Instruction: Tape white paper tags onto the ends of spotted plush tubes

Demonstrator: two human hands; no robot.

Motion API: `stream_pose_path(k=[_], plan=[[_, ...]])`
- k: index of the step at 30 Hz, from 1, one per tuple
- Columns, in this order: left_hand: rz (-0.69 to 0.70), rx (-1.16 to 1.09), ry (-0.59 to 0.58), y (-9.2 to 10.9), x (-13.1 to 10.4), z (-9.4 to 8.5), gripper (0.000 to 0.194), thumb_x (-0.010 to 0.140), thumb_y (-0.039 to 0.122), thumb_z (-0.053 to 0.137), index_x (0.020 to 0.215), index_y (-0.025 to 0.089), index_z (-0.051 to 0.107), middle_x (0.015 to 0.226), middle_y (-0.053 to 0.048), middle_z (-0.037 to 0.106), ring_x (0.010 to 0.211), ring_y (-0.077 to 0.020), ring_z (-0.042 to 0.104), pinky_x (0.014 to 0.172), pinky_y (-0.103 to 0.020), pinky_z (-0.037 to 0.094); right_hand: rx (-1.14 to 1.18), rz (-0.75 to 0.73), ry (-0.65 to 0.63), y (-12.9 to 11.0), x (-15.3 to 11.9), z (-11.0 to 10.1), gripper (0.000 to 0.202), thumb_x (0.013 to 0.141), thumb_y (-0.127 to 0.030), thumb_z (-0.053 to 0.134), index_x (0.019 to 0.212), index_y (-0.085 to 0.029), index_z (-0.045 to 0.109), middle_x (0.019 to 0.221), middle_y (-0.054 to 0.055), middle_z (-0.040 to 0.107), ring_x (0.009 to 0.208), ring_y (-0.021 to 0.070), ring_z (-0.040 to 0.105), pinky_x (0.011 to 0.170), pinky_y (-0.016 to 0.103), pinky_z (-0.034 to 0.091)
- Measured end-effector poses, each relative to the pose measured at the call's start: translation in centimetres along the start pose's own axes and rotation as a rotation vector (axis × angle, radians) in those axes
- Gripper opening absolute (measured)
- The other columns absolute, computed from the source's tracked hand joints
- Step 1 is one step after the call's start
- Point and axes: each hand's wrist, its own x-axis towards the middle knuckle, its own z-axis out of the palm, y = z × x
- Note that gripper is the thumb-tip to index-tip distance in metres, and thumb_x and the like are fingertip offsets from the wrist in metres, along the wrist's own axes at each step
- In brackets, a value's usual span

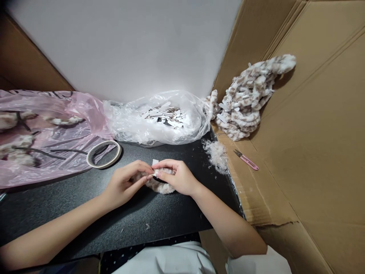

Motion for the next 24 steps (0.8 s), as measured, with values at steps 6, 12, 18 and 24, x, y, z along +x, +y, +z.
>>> stream_pose_path(k=[6, 12, 18, 24], plan=[[0.023, -0.005, 0.104, 0.20, -0.26, 0.22, 0.010, 0.085, 0.008, 0.061, 0.088, 0.017, 0.064, 0.084, -0.004, 0.067, 0.077, -0.0132, 0.064, 0.068, -0.022, 0.050, -0.264, -0.241, 0.041, -0.31, -0.39, 0.48, 0.026, 0.079, -0.011, 0.065, 0.102, -0.019, 0.073, 0.104, 0.008, 0.071, 0.101, 0.0196, 0.065, 0.093, 0.034, 0.049], [0.015, 0.027, 0.099, 0.22, -0.22, 0.12, 0.011, 0.085, 0.007, 0.061, 0.089, 0.017, 0.066, 0.088, -0.004, 0.064, 0.076, -0.0114, 0.063, 0.065, -0.020, 0.049, -0.286, -0.248, 0.075, -0.22, -0.40, 0.43, 0.026, 0.078, -0.013, 0.066, 0.102, -0.020, 0.073, 0.105, 0.008, 0.071, 0.101, 0.0195, 0.065, 0.093, 0.033, 0.049], [0.014, -0.044, -0.005, -0.07, -0.29, 0.15, 0.010, 0.088, 0.010, 0.058, 0.089, 0.017, 0.066, 0.088, -0.005, 0.066, 0.076, -0.0125, 0.064, 0.062, -0.020, 0.049, -0.119, -0.072, 0.112, 0.23, -0.05, 0.44, 0.017, 0.081, -0.031, 0.065, 0.086, -0.019, 0.076, 0.092, 0.007, 0.074, 0.089, 0.0202, 0.067, 0.083, 0.034, 0.051], [0.100, -0.028, -0.015, 0.10, -0.25, 0.49, 0.013, 0.087, 0.008, 0.057, 0.090, 0.017, 0.066, 0.087, -0.006, 0.067, 0.081, -0.0137, 0.065, 0.070, -0.022, 0.052, 0.154, 0.177, 0.229, 0.42, 0.27, 1.08, 0.026, 0.059, -0.030, 0.081, 0.069, -0.018, 0.060, 0.062, -0.001, 0.068, 0.056, 0.0128, 0.060, 0.059, 0.026, 0.046]])
